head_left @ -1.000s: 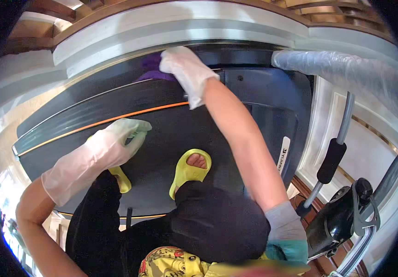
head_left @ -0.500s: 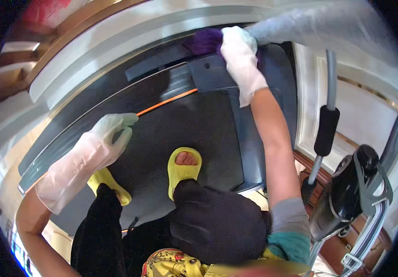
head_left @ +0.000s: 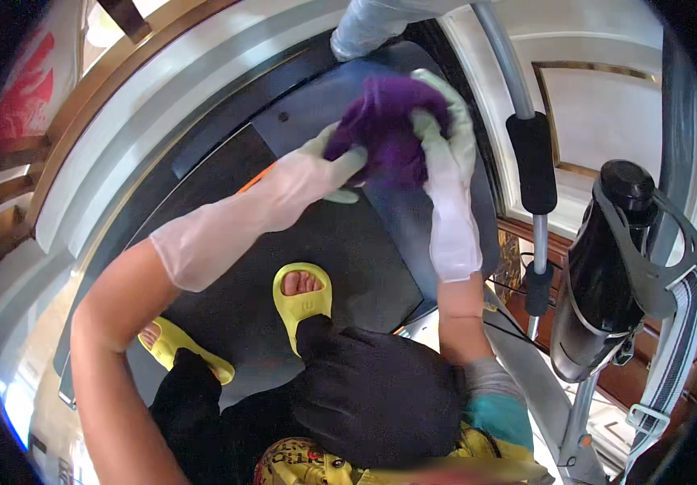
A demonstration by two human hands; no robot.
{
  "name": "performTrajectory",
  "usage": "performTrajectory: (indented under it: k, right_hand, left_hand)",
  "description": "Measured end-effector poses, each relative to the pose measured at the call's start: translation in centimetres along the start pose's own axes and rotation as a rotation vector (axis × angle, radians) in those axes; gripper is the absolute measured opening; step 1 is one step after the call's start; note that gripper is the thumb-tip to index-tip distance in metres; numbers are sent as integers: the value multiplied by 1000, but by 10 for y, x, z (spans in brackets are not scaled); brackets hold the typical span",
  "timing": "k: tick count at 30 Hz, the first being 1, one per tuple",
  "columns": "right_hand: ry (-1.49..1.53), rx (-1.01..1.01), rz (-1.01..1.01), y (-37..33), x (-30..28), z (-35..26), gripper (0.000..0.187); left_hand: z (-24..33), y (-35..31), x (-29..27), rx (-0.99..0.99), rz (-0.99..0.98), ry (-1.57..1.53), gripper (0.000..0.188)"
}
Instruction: Wiping down the surfaces and handles of a treadmill using a cloth and wearing protective gloves.
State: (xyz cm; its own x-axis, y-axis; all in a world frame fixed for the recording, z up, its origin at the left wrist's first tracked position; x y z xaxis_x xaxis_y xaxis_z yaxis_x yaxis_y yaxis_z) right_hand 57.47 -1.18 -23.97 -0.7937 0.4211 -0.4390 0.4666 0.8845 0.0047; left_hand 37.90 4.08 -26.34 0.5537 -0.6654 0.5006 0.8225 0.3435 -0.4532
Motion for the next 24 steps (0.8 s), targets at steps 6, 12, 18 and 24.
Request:
performTrajectory:
  k: [6,12,18,24]
  right_hand:
    - [-918,-37,332,32,-14,44,69]
    - [-1186,-229,151,64,-7,68,64]
    - [-1036,-52,144,184,-11,95,45]
    - [-1163,-27,-141,243,25,111,42]
  left_hand:
    - [-31,23,-15,223,257,639,63]
    - [-70,-19,-89,388,398,639,47]
    - [-66,-53,-109,697,488,829,42]
    - [-82,-70,-124,805,577,1101,44]
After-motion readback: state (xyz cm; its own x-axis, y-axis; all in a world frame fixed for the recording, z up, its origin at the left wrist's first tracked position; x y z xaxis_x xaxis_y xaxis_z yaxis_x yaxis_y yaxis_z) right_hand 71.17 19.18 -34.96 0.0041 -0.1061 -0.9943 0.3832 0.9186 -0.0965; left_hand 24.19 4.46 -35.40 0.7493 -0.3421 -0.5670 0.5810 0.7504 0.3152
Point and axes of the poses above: each hand's wrist, its own y-axis towards the middle knuckle, its own x-axis out of the palm, z = x × y, the point moved 2 cm from there along y, towards the middle knuckle, and after that the axes turned 10 degrees about x, right-handed, at the moved point
